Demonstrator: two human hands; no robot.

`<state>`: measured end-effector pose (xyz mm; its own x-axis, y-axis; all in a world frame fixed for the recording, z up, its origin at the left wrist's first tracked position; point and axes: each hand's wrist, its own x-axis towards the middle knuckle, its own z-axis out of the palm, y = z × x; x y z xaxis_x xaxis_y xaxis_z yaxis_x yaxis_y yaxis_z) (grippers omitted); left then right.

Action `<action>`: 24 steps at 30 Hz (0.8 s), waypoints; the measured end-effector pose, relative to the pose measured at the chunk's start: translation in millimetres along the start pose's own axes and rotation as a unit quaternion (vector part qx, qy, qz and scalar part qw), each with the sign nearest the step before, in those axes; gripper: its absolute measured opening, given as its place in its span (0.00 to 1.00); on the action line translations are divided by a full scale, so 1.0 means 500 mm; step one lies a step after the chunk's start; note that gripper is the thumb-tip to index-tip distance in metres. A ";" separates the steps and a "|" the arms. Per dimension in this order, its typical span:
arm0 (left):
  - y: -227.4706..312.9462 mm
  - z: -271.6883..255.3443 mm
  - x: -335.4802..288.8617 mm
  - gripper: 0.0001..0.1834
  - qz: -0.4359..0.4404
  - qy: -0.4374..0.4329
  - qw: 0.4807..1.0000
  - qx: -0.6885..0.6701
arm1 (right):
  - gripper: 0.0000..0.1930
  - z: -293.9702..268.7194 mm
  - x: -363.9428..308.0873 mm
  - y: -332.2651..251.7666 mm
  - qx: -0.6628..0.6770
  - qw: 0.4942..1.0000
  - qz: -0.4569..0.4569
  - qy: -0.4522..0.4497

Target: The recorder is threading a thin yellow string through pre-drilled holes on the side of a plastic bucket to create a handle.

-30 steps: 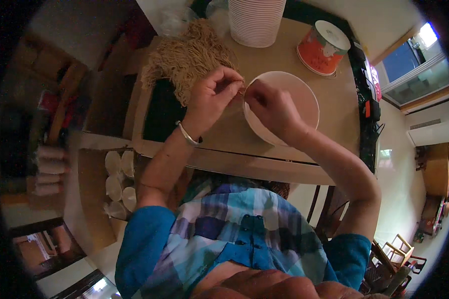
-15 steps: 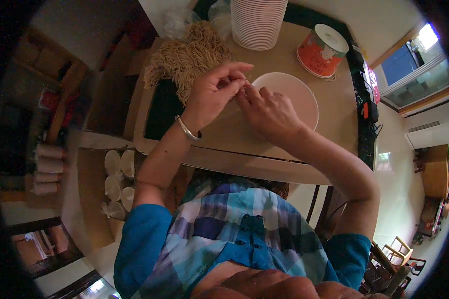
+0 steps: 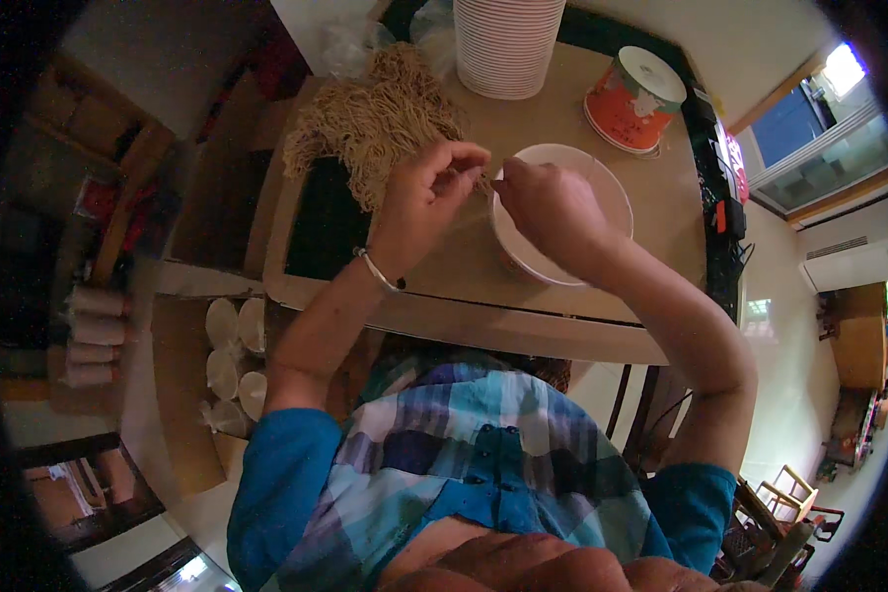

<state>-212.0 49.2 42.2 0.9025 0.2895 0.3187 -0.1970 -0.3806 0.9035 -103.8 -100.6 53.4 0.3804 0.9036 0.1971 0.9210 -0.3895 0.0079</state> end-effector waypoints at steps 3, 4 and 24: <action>-0.003 0.009 -0.012 0.08 0.083 0.015 0.995 0.058 | 0.12 -0.029 0.014 0.015 0.270 0.947 0.120 -0.124; -0.004 0.013 -0.015 0.07 0.182 0.030 0.979 0.090 | 0.14 -0.055 0.020 0.014 0.478 0.824 0.222 -0.207; 0.035 0.043 -0.041 0.09 0.161 -0.008 0.949 0.270 | 0.13 -0.019 -0.005 0.052 0.792 0.471 0.276 -0.274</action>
<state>-225.8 17.5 45.1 0.8352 0.0710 0.5454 -0.2421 -0.8429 0.4805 -81.5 -114.9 62.5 0.1635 0.8217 -0.5460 -0.5881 -0.3632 -0.7227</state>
